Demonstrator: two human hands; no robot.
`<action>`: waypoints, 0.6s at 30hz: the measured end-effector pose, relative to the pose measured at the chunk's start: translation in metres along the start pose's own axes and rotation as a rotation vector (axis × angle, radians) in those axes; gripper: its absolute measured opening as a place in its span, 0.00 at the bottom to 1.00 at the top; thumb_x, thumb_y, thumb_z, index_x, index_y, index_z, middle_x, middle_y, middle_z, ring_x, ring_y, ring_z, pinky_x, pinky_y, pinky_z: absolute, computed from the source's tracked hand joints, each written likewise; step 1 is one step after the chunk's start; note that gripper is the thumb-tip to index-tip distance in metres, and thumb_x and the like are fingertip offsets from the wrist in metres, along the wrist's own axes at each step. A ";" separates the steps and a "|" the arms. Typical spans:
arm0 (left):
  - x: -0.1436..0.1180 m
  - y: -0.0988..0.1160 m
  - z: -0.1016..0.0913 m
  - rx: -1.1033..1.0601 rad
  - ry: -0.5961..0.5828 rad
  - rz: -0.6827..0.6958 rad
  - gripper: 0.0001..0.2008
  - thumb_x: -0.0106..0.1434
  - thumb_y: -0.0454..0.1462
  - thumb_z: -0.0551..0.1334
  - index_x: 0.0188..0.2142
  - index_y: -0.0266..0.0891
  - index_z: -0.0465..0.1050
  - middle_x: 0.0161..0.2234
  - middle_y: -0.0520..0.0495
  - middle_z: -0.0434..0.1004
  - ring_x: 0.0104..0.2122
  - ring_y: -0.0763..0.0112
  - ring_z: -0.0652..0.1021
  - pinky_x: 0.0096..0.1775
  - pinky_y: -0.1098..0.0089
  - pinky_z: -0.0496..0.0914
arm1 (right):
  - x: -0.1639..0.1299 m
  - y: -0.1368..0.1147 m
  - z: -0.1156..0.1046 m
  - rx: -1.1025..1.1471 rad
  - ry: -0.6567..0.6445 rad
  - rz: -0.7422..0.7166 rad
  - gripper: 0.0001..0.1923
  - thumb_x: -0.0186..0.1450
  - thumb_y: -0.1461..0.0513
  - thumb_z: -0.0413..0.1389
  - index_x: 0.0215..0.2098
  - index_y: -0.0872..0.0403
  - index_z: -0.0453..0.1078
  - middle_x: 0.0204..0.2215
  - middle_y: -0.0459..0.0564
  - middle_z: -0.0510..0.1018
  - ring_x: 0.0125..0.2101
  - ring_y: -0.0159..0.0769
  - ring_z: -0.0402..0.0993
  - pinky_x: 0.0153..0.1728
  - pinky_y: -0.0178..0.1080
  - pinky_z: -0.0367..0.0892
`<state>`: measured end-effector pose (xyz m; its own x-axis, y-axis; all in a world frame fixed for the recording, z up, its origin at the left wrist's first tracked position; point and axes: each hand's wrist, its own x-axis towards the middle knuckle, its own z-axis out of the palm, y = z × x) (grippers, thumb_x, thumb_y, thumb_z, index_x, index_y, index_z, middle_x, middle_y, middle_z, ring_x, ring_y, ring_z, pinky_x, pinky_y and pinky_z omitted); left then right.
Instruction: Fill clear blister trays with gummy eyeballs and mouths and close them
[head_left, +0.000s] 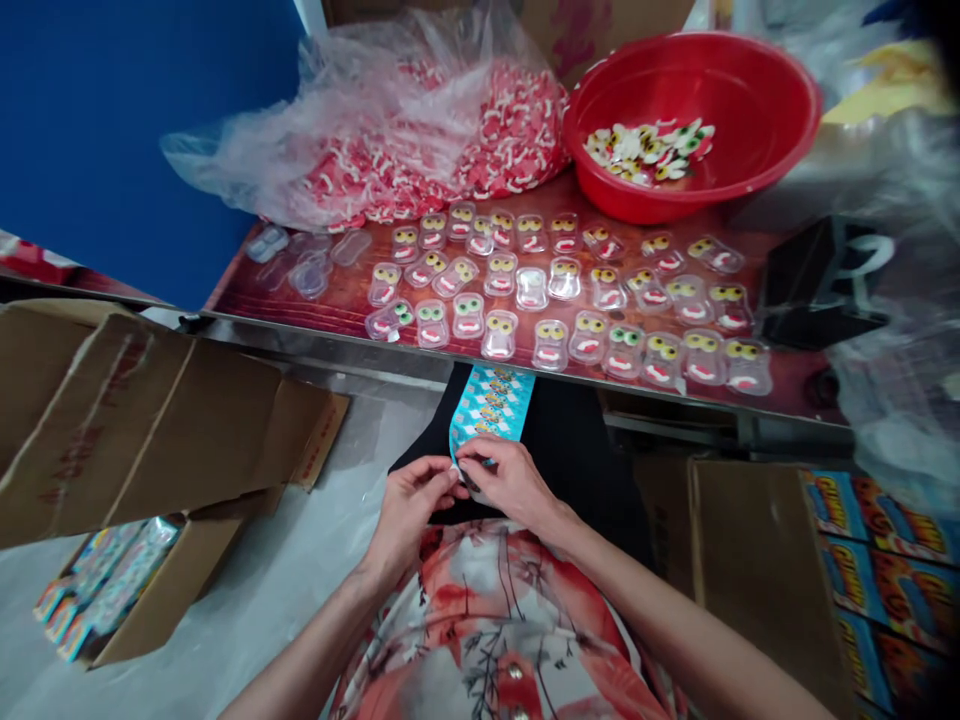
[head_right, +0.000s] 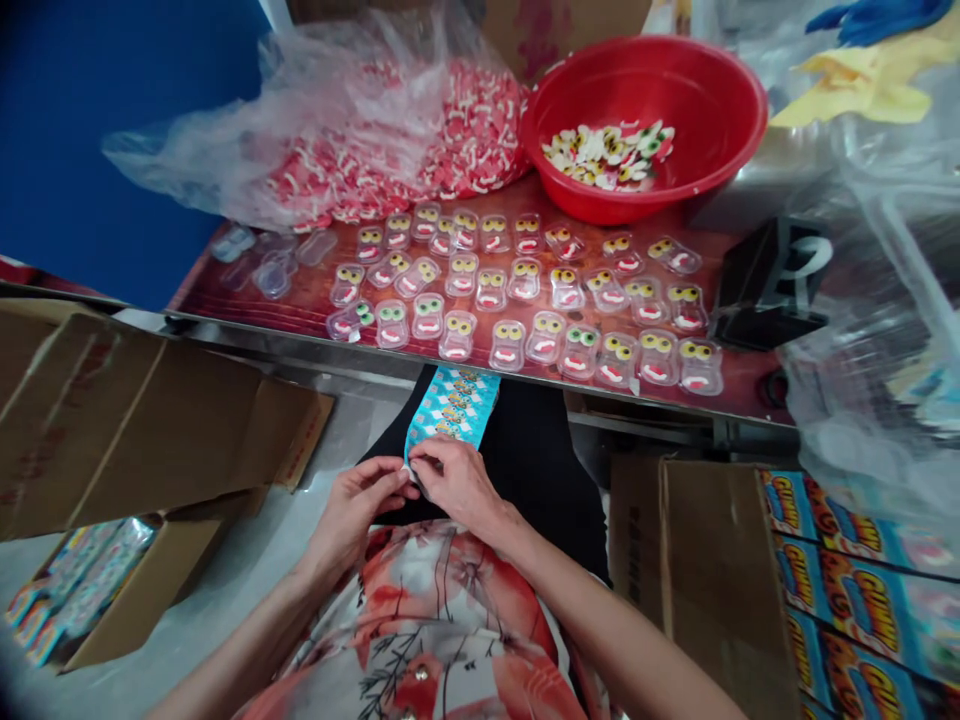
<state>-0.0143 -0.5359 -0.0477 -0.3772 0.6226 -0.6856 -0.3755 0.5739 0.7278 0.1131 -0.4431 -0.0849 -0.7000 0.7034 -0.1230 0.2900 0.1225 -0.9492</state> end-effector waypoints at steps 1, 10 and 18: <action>0.003 0.001 0.002 0.019 -0.016 0.031 0.12 0.53 0.43 0.71 0.33 0.37 0.78 0.26 0.48 0.80 0.27 0.73 0.79 0.31 0.76 0.69 | -0.001 0.002 -0.001 0.036 0.010 0.008 0.09 0.65 0.65 0.54 0.35 0.53 0.77 0.33 0.47 0.80 0.35 0.33 0.76 0.40 0.35 0.68; 0.009 0.017 0.018 0.105 -0.154 0.160 0.08 0.56 0.40 0.68 0.32 0.36 0.78 0.25 0.49 0.78 0.27 0.72 0.77 0.33 0.74 0.69 | -0.010 0.003 -0.021 0.172 0.018 0.072 0.11 0.67 0.59 0.55 0.35 0.54 0.78 0.30 0.46 0.81 0.30 0.33 0.76 0.35 0.33 0.68; 0.021 0.013 0.018 0.288 -0.233 0.316 0.05 0.58 0.38 0.65 0.31 0.38 0.79 0.28 0.50 0.77 0.29 0.71 0.76 0.35 0.73 0.69 | -0.006 -0.008 -0.036 0.052 -0.004 0.104 0.09 0.64 0.64 0.53 0.29 0.54 0.75 0.22 0.42 0.76 0.22 0.28 0.69 0.26 0.30 0.63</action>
<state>-0.0121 -0.5057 -0.0525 -0.2229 0.8739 -0.4320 -0.0108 0.4409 0.8975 0.1386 -0.4227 -0.0660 -0.6707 0.7077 -0.2223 0.3264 0.0125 -0.9451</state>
